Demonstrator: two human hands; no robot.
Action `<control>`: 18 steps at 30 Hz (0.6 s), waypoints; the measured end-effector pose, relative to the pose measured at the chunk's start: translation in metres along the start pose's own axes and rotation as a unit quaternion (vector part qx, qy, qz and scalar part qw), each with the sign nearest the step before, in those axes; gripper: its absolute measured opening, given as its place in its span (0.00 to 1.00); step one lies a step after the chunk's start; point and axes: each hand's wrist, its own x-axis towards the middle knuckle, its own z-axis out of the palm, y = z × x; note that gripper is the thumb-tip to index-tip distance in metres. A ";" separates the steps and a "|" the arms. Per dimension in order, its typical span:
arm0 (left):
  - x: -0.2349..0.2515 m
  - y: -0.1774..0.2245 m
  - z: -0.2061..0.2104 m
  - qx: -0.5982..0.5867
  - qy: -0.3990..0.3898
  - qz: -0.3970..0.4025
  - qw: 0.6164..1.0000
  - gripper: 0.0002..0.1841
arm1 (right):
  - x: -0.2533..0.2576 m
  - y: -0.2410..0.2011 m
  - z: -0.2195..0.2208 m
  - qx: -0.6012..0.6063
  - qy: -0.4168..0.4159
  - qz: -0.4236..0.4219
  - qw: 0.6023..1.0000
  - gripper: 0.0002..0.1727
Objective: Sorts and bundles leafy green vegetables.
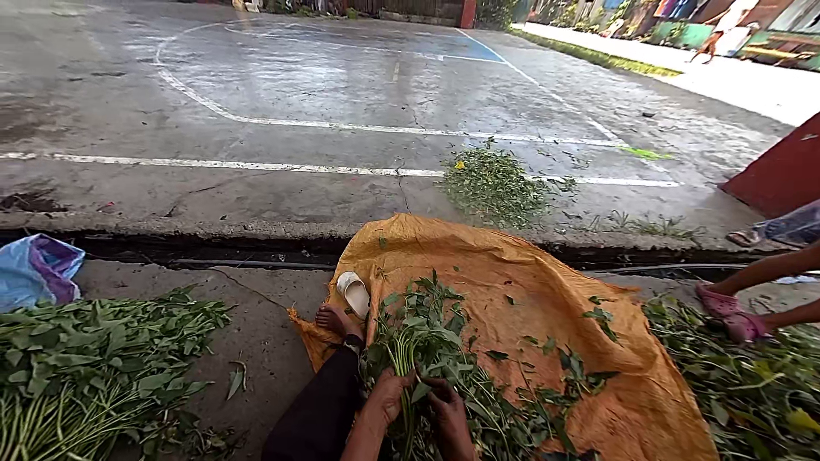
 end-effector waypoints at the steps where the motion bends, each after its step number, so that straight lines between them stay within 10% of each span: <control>1: 0.001 0.002 0.000 -0.016 0.003 -0.001 1.000 0.12 | -0.001 -0.002 0.002 0.040 0.018 0.022 0.999 0.07; 6: 0.009 0.010 -0.009 -0.103 0.097 0.051 0.989 0.11 | -0.010 0.011 -0.039 -0.125 -0.031 -0.056 0.990 0.07; 13: 0.008 0.026 -0.015 -0.085 0.138 0.128 0.978 0.12 | -0.008 0.004 -0.112 -0.587 -0.125 0.059 0.798 0.27; 18: 0.007 0.012 -0.009 -0.058 0.123 0.103 0.985 0.11 | 0.026 0.019 -0.126 -0.605 0.113 0.068 0.785 0.31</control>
